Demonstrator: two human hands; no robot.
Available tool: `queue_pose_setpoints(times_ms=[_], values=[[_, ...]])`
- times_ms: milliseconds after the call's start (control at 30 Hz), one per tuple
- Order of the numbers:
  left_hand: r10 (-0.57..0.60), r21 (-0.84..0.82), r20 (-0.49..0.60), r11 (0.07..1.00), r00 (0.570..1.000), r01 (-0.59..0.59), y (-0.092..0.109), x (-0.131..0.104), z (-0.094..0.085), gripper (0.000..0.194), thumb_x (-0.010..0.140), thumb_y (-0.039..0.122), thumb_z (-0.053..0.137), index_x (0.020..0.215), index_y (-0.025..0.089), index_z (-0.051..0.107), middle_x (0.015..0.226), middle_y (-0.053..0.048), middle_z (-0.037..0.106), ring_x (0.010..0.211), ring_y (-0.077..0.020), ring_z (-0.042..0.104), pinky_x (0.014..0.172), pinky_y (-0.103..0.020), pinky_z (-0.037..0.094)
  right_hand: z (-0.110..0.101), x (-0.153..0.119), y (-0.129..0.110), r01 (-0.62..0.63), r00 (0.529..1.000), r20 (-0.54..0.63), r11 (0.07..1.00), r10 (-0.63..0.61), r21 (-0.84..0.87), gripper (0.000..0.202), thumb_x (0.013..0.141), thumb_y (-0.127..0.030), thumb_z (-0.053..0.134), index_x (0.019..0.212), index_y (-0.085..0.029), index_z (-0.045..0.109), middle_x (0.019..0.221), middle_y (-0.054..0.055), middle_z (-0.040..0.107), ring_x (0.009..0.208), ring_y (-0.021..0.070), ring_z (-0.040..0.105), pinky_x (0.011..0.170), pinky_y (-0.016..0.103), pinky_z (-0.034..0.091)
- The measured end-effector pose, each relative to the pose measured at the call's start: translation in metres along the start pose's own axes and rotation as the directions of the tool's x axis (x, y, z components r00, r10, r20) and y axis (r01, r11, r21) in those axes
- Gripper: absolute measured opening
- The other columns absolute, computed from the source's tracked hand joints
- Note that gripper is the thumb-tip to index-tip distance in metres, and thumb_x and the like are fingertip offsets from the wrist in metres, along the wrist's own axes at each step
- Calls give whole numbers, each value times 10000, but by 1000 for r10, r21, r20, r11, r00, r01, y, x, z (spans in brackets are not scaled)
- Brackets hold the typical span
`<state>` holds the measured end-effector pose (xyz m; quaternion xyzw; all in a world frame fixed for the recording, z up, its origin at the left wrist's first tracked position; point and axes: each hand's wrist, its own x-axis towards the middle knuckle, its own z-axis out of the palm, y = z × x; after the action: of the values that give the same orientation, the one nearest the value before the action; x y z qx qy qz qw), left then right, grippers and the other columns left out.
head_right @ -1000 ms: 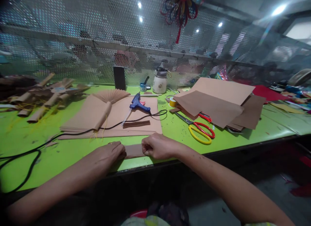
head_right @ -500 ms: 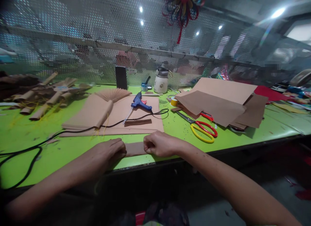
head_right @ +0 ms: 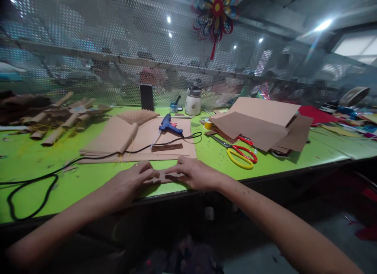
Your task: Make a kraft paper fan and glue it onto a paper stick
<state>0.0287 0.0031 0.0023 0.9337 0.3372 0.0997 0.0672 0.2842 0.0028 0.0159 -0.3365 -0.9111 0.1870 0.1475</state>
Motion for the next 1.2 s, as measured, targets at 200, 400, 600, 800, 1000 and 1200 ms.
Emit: queue_pose_setpoints(times_ms=[200,400,600,800,1000,1200], values=[[178,65,-1,982,984,-177,-2,-1,-3,462,894,74,393,1220,353,565,917,-38,523,793,-154,498,667,-242,375,10,-8,-7,152,988,2,952,-157,-265,470,809,29,495,1172,-238,632,1014,89,571,942,200,445,804,309,406],[184,79,-19,980,983,-182,1,-2,-6,503,860,32,421,1209,354,589,931,-41,541,805,-153,522,675,-233,401,9,-11,-7,172,983,4,921,-182,-349,404,842,-9,479,1158,-205,635,1019,97,595,941,206,445,793,310,411],[218,116,-10,970,976,-215,1,-8,-8,494,824,-23,399,1161,273,606,1018,-69,572,894,-183,537,748,-277,432,10,-22,-7,191,980,21,895,-199,-402,386,836,-13,457,1174,-124,608,1128,136,602,950,227,443,827,342,432],[268,44,-73,963,961,-266,-11,-15,-4,453,864,16,344,1178,216,601,1037,-100,623,946,-191,549,805,-302,477,12,-35,-5,169,982,-14,913,-188,-372,513,796,17,451,1296,-84,505,1246,157,569,995,233,449,883,380,439],[308,-1,-62,951,949,-308,-25,-22,0,440,890,25,309,1177,198,593,1106,-112,621,1048,-202,516,874,-331,457,13,-41,-2,160,984,-31,949,-174,-272,602,751,48,446,1333,-104,473,1278,145,563,1111,238,431,950,406,434],[278,8,-44,961,960,-278,-17,-25,-7,408,900,36,306,1142,186,599,1115,-112,611,1047,-217,493,858,-341,439,20,-49,3,108,984,-118,971,-136,-213,600,715,74,449,1299,-59,494,1273,187,546,1164,233,409,981,407,422]])
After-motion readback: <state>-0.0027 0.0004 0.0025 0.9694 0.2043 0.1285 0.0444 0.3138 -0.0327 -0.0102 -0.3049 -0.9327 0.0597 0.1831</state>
